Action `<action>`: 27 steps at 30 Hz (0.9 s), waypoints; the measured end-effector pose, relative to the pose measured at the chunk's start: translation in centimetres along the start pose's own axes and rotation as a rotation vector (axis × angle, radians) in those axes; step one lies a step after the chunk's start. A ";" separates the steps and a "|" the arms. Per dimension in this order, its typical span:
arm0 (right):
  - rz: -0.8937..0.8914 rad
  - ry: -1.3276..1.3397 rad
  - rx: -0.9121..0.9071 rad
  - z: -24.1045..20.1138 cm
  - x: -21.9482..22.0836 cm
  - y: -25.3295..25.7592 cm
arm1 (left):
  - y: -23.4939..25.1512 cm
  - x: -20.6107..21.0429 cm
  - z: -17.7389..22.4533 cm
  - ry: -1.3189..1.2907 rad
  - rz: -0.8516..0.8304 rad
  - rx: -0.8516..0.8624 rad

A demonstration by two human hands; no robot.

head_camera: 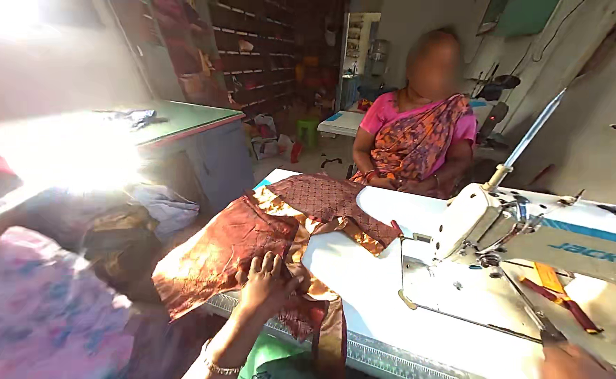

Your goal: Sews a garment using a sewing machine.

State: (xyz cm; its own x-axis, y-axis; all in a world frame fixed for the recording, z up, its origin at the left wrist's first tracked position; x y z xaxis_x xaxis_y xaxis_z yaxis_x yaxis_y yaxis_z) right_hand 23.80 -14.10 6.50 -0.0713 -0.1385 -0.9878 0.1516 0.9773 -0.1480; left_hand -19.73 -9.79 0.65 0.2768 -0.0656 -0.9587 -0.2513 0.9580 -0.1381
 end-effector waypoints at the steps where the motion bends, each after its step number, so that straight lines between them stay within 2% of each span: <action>1: 0.037 0.067 -0.162 -2.3 -0.3 0.1 | -0.1 0.5 -0.4 -0.031 0.034 0.003; 3: 0.018 0.194 -0.429 -8.0 -0.7 1.8 | -0.1 1.1 -0.9 -0.095 0.098 0.010; 5: -0.096 0.214 -0.511 -13.4 -0.8 5.5 | 0.0 1.2 -1.0 -0.119 0.136 0.010; 7: -0.029 0.240 -0.495 -17.0 -0.4 10.7 | 0.2 1.0 -0.9 -0.120 0.170 0.017; 10: 0.155 0.351 -0.378 -19.0 1.6 18.2 | 0.5 0.9 -1.4 -0.132 0.170 -0.003; 13: 0.100 0.320 -0.307 -19.1 3.0 21.7 | 1.5 -0.1 -2.6 -0.132 0.170 -0.046; 15: 0.067 0.281 -0.265 -18.9 3.1 19.9 | 1.5 -0.6 -3.8 -0.148 0.198 -0.082; 18: -0.006 0.272 -0.230 -17.7 2.9 14.0 | 1.4 -1.1 -5.2 -0.114 0.236 -0.157; 20: -0.057 0.337 -0.351 -16.0 3.1 9.2 | 1.1 -1.2 -4.9 -0.074 0.248 -0.205; 22: -0.160 0.361 -0.570 -13.1 2.6 4.7 | 0.4 -1.0 -3.7 -0.059 0.237 -0.243; 24: -0.386 0.382 -0.627 -9.1 0.6 1.5 | 0.1 -0.9 -1.8 -0.023 0.145 -0.217; 25: -0.411 0.391 -0.595 -6.7 -0.5 0.5 | -0.6 -1.2 -0.1 -0.017 0.060 -0.171; 27: -0.223 0.347 -0.408 -1.5 -2.1 -0.2 | -2.2 -1.7 4.1 -0.043 -0.026 -0.011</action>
State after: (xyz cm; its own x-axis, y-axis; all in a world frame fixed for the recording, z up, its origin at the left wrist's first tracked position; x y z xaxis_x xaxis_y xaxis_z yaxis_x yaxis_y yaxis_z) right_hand 22.44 -13.77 8.63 -0.3877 -0.3550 -0.8507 -0.2913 0.9227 -0.2524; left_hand -15.86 -10.64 3.60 0.3232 -0.0776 -0.9431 -0.2536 0.9531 -0.1653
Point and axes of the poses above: each hand's wrist, its own y-axis towards the middle knuckle, its own x-axis out of the palm, z = x × y, the point moved 2 cm from there along y, towards the middle knuckle, and after that the axes turned 1 degree about -y, right-handed, at the moved point
